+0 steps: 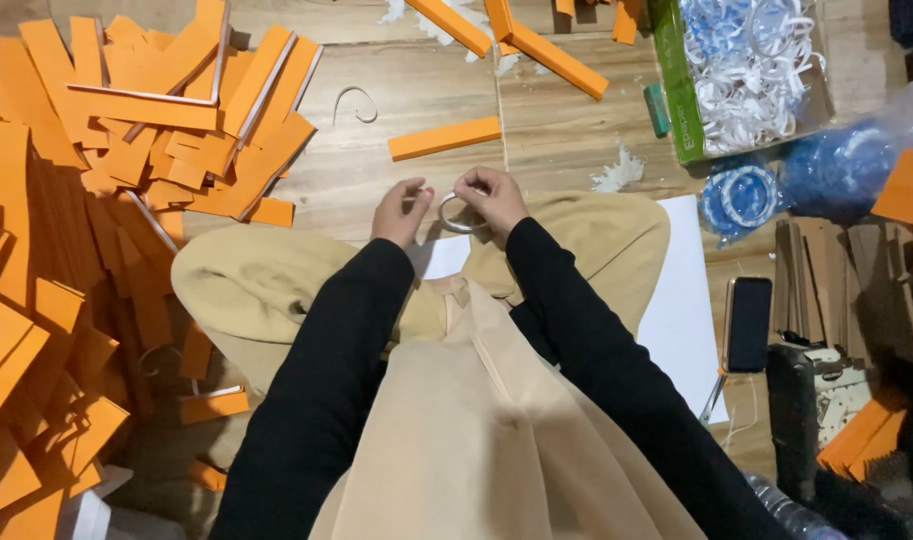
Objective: Applying double-sided adhesive tape to orange paper strips and folding them for assembly.
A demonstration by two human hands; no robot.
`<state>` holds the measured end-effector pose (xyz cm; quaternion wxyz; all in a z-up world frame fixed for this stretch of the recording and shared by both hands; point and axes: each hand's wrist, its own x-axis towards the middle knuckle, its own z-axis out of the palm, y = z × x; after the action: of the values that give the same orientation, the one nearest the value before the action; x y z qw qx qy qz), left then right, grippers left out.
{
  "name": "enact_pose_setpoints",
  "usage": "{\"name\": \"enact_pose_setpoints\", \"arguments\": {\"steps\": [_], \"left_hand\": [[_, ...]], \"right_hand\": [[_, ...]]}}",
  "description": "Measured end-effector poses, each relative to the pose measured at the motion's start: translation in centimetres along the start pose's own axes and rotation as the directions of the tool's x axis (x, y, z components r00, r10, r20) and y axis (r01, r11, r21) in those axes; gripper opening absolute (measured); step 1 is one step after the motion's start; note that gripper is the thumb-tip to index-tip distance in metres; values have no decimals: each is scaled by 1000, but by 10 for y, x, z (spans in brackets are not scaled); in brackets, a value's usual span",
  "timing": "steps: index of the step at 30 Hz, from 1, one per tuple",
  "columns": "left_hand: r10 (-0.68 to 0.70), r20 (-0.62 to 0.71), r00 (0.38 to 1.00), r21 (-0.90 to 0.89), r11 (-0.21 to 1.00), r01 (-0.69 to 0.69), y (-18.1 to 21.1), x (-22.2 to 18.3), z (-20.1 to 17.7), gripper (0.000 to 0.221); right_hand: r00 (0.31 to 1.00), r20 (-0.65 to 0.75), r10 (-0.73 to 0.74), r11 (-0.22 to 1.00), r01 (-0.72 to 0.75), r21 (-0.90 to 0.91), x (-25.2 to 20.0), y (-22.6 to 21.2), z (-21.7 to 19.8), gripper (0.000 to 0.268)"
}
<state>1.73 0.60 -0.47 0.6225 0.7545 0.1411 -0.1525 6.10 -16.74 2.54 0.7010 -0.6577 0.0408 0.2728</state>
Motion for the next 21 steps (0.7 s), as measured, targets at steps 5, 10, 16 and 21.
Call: {"name": "enact_pose_setpoints", "arguments": {"steps": [5,10,16,21], "left_hand": [[147,-136,980,660,751,-21,45,-11,-22,32],[267,-53,962,804,583,-117,25,36,-39,26],[245,-16,969,845,522,-118,-10,104,-62,6],[97,7,995,831,553,-60,8,116,-71,8]], "right_hand": [[984,-109,-145,764,41,-644,58,33,-29,11],[988,-35,-149,624,66,-779,75,0,12,12],[989,18,-148,493,89,-865,104,-5,51,12],[995,33,-96,449,72,-891,113,-5,55,11]]}}
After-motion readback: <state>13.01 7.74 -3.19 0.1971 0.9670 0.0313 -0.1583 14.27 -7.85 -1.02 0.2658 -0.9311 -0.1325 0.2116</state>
